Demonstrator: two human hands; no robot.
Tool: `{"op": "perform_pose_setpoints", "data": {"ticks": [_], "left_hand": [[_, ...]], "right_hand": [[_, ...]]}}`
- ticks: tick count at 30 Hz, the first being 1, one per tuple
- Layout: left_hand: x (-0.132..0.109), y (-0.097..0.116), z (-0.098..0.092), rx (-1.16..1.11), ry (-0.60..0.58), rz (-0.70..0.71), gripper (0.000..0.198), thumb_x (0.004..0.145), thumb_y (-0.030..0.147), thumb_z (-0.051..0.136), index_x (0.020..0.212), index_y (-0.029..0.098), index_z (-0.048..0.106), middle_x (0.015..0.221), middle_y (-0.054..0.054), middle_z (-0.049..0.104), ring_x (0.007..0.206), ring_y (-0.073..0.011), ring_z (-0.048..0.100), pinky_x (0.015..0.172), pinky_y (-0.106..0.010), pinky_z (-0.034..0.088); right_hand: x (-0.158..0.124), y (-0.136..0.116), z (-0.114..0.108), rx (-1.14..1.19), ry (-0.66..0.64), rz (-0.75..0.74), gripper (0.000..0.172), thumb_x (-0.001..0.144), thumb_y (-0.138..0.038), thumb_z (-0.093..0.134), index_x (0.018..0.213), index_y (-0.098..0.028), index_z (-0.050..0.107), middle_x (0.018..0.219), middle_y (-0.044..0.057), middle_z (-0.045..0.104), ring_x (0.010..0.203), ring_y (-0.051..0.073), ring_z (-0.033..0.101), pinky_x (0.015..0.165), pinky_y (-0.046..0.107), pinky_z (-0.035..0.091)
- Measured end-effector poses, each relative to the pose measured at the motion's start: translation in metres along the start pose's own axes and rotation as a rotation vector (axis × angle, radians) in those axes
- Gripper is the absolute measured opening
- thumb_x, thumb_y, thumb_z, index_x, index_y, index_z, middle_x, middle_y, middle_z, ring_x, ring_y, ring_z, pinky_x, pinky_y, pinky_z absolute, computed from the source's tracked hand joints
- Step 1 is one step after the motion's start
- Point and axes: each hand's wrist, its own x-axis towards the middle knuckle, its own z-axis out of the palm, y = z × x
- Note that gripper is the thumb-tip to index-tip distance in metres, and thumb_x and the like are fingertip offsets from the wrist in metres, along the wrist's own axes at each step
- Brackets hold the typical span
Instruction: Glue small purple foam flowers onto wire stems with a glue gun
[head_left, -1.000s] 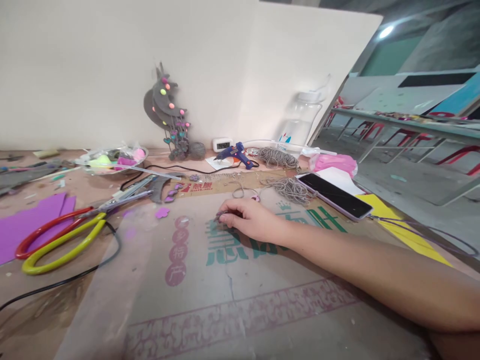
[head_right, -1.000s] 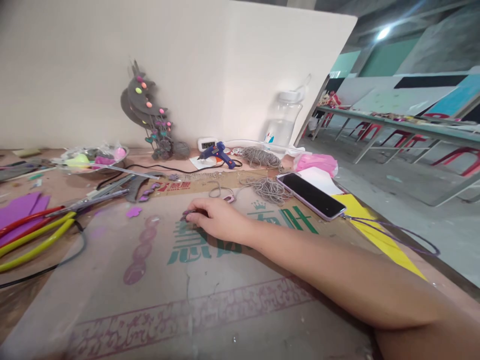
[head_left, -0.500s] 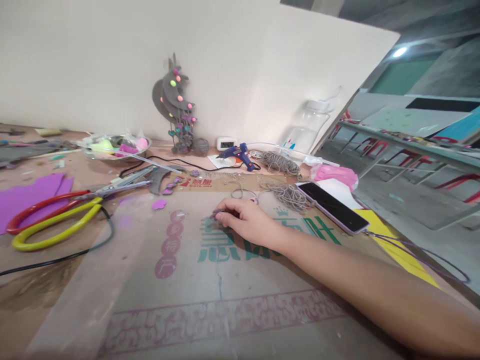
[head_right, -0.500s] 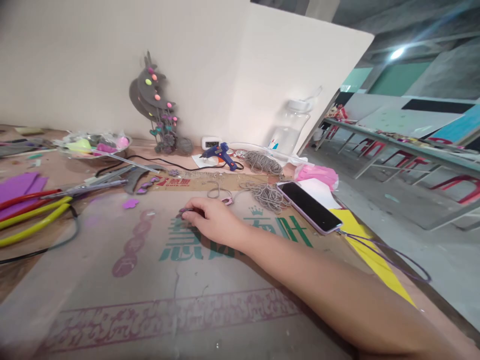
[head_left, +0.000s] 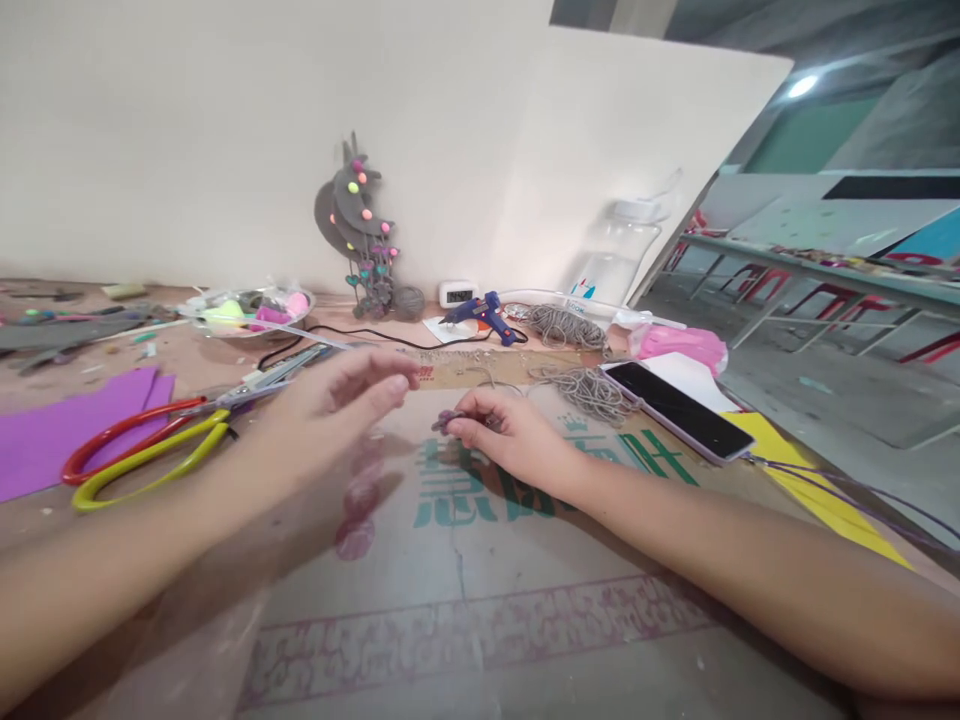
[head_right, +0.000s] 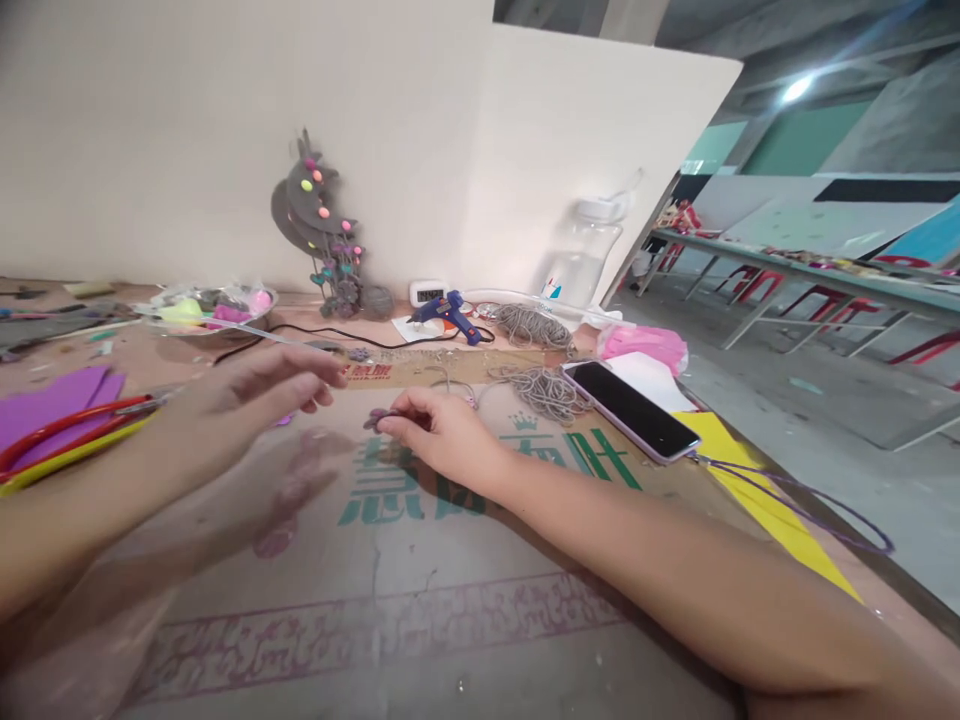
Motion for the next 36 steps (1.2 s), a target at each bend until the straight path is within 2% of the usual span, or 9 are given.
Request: {"op": "perform_pose_setpoints", "data": {"ticks": [1,4,9,14,17,20,25,31,36], "left_hand": [[0.000,-0.006,0.008,0.002,-0.086,0.004,0.029,0.082,0.042,0.049,0.102,0.025,0.061,0.098,0.000,0.065,0.084,-0.0175,0.061,0.072,-0.027,0.049],[0.000,-0.020,0.027,-0.006,-0.156,-0.003,0.032,0.083,0.043,0.046,0.104,0.023,0.060,0.097,-0.002,0.067,0.084,-0.0185,0.061,0.071,-0.028,0.048],[-0.001,-0.026,0.036,0.075,-0.277,0.139,0.025,0.084,0.038,0.044,0.089,0.023,0.064,0.085,0.001,0.067,0.080,-0.0166,0.058,0.069,-0.024,0.043],[0.001,-0.028,0.037,0.122,-0.263,0.121,0.025,0.084,0.034,0.043,0.071,0.020,0.059,0.067,0.003,0.059,0.066,-0.0134,0.053,0.060,-0.022,0.039],[0.002,-0.030,0.038,0.086,-0.253,0.082,0.026,0.084,0.035,0.042,0.068,0.019,0.056,0.065,0.003,0.056,0.064,-0.0129,0.051,0.058,-0.021,0.039],[0.003,-0.031,0.037,0.061,-0.257,0.054,0.028,0.084,0.037,0.041,0.069,0.019,0.056,0.066,0.003,0.057,0.064,-0.0137,0.053,0.059,-0.022,0.040],[0.003,-0.032,0.037,0.024,-0.248,0.039,0.024,0.083,0.036,0.044,0.079,0.020,0.061,0.074,0.002,0.063,0.070,-0.0154,0.058,0.063,-0.023,0.043],[0.004,-0.036,0.038,-0.013,-0.198,0.001,0.024,0.083,0.039,0.044,0.087,0.021,0.061,0.077,0.001,0.066,0.072,-0.0157,0.060,0.064,-0.024,0.045],[0.006,-0.037,0.038,0.011,-0.197,-0.006,0.023,0.082,0.037,0.047,0.090,0.021,0.061,0.080,0.000,0.066,0.073,-0.0162,0.060,0.064,-0.024,0.045]], "right_hand": [[0.000,-0.001,-0.001,-0.024,-0.004,-0.002,0.017,0.083,-0.031,0.051,0.074,-0.016,0.055,0.063,-0.002,0.052,0.060,0.010,0.048,0.058,0.022,0.039],[0.000,-0.003,-0.002,-0.093,-0.037,-0.011,0.019,0.086,-0.027,0.045,0.073,-0.017,0.055,0.065,-0.001,0.054,0.061,0.011,0.050,0.059,0.023,0.040],[-0.001,-0.004,0.000,-0.150,-0.050,-0.031,0.017,0.086,-0.024,0.044,0.077,-0.017,0.057,0.067,0.000,0.057,0.063,0.011,0.052,0.061,0.023,0.040],[0.000,-0.002,-0.001,-0.088,-0.045,-0.043,0.022,0.087,-0.029,0.044,0.074,-0.017,0.056,0.066,-0.001,0.056,0.063,0.011,0.051,0.059,0.022,0.040],[0.002,0.003,-0.006,0.009,0.063,-0.041,0.026,0.090,-0.032,0.038,0.077,-0.017,0.055,0.067,0.000,0.055,0.064,0.010,0.051,0.062,0.022,0.041],[0.004,0.010,-0.009,0.081,0.174,-0.032,0.025,0.090,-0.035,0.039,0.081,-0.017,0.053,0.068,-0.001,0.053,0.062,0.010,0.050,0.061,0.023,0.042],[0.006,0.010,-0.009,-0.005,0.179,-0.012,0.021,0.086,-0.035,0.046,0.094,-0.018,0.056,0.075,0.001,0.058,0.065,0.011,0.054,0.062,0.024,0.044],[0.017,0.006,-0.046,-0.402,0.153,-0.155,0.013,0.081,-0.021,0.052,0.089,-0.018,0.061,0.087,0.003,0.063,0.079,0.015,0.057,0.070,0.027,0.043],[0.027,0.028,-0.074,-0.558,0.146,-0.051,0.013,0.081,-0.023,0.051,0.086,-0.018,0.062,0.084,0.002,0.064,0.073,0.015,0.056,0.068,0.028,0.042]]}}
